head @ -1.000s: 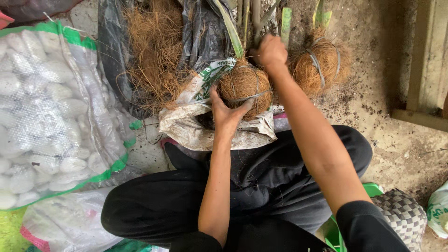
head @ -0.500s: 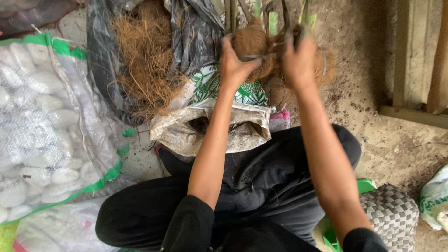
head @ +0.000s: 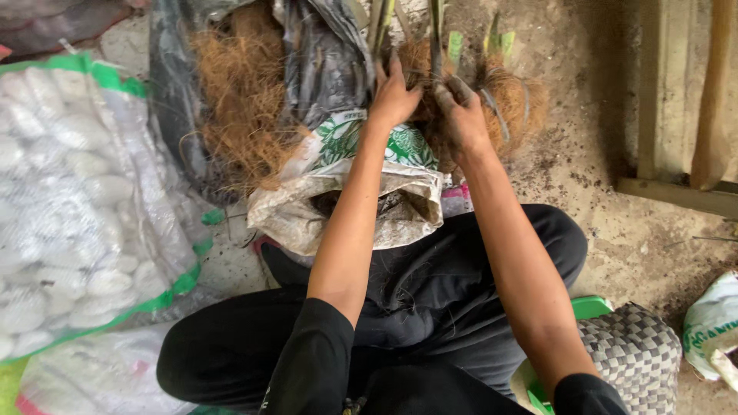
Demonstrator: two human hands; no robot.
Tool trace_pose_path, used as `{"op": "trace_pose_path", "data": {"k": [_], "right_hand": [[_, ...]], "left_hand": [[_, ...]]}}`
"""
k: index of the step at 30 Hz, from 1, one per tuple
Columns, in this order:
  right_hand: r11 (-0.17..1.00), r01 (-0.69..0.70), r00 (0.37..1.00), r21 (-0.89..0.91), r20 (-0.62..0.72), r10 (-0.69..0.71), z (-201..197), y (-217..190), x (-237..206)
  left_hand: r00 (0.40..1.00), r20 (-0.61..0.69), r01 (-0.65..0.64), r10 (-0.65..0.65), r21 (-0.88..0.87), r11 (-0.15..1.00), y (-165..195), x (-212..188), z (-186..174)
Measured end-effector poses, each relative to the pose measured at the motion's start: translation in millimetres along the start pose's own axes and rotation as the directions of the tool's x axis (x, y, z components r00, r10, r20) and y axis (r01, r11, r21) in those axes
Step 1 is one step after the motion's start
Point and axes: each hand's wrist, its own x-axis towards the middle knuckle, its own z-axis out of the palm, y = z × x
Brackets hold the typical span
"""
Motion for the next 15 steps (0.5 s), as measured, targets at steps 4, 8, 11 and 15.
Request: {"op": "trace_pose_path", "data": {"k": [4, 8, 11, 15], "right_hand": [[0.997, -0.056, 0.998, 0.050, 0.045, 0.053, -1.6, 3.8, -16.1], [0.920, 0.029, 0.995, -0.392, 0.095, 0.009, 0.2, 2.5, -47.3], [0.794, 0.260, 0.959, -0.550, 0.241, -0.147, 13.0, 4.5, -79.6], [0.733, 0.429, 0.886, -0.528, 0.403, -0.228, 33.4, 15.5, -134.4]], "left_hand": [[0.990, 0.139, 0.001, 0.015, -0.117, 0.993, -9.3, -25.4, -19.4], [0.966, 0.205, -0.036, 0.157, -0.495, 0.868, -17.0, -89.6, -47.3], [0.980, -0.012, -0.192, 0.199, -0.326, 0.926, -6.6, -131.3, -56.3], [0.973, -0.119, -0.223, 0.196, -0.688, 0.691, -3.6, -179.0, -65.0]]}}
